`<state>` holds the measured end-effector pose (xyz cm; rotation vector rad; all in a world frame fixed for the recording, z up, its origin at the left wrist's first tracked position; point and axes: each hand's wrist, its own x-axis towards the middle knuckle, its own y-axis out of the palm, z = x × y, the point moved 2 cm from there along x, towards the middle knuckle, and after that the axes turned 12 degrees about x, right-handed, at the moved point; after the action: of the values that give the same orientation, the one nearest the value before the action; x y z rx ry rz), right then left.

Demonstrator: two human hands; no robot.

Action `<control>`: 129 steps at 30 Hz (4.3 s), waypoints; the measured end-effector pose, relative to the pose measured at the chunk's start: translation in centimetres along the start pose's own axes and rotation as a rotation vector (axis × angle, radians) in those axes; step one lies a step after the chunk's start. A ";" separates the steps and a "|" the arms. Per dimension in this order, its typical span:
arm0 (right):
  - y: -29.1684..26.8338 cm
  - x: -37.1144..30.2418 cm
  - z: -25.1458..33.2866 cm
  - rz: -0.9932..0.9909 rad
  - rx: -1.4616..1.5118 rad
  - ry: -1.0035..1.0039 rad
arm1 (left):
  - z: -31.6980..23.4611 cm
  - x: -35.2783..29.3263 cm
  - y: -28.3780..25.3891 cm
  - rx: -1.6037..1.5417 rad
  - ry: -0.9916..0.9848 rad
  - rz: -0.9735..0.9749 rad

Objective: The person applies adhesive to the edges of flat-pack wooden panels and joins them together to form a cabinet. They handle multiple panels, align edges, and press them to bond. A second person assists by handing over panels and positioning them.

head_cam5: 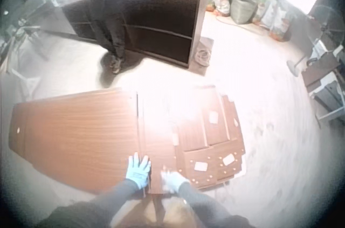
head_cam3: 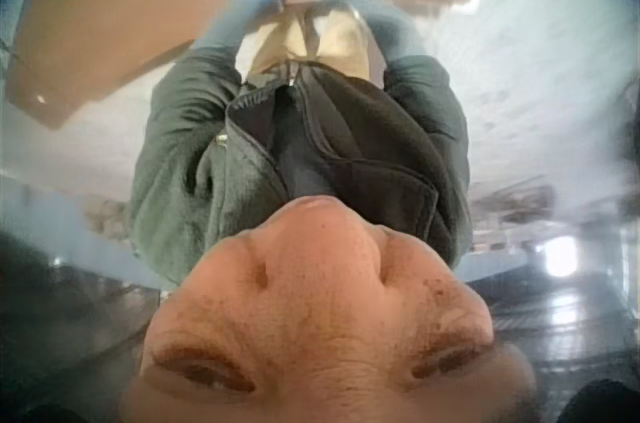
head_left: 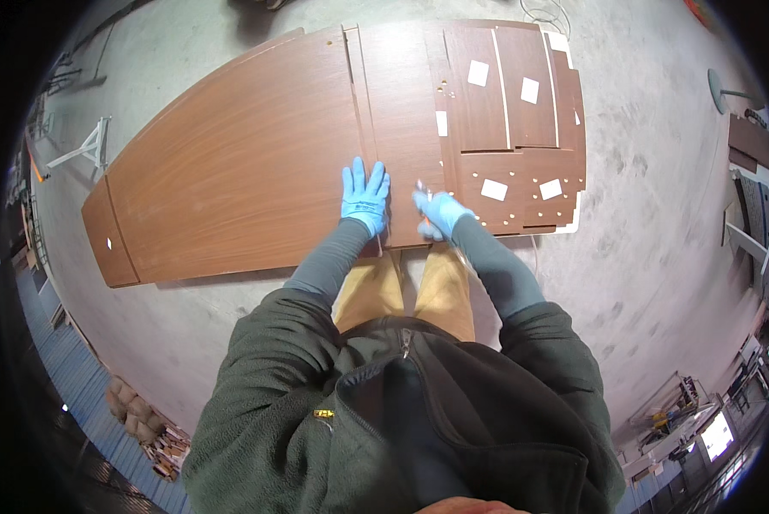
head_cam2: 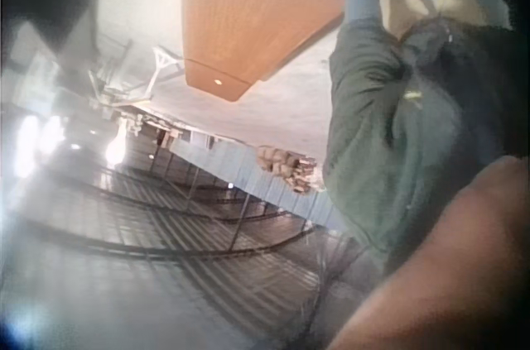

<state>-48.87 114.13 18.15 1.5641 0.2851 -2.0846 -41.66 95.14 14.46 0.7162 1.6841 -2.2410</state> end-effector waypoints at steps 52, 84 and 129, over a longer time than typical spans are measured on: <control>18.5 -15.2 -21.9 0.102 0.121 -0.499 | -7.2 -28.9 3.3 -2.307 -0.039 0.744; -3.4 12.4 -7.3 -0.483 0.014 -0.590 | -0.2 -24.5 6.8 -2.269 -0.655 0.523; -25.6 5.6 -9.2 -0.261 1.340 -1.124 | -0.9 -23.1 8.0 -2.267 -0.770 0.530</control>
<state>-55.60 138.47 6.59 0.4612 -1.6210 -3.1438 -18.06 91.38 19.66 -0.3135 1.8152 0.4564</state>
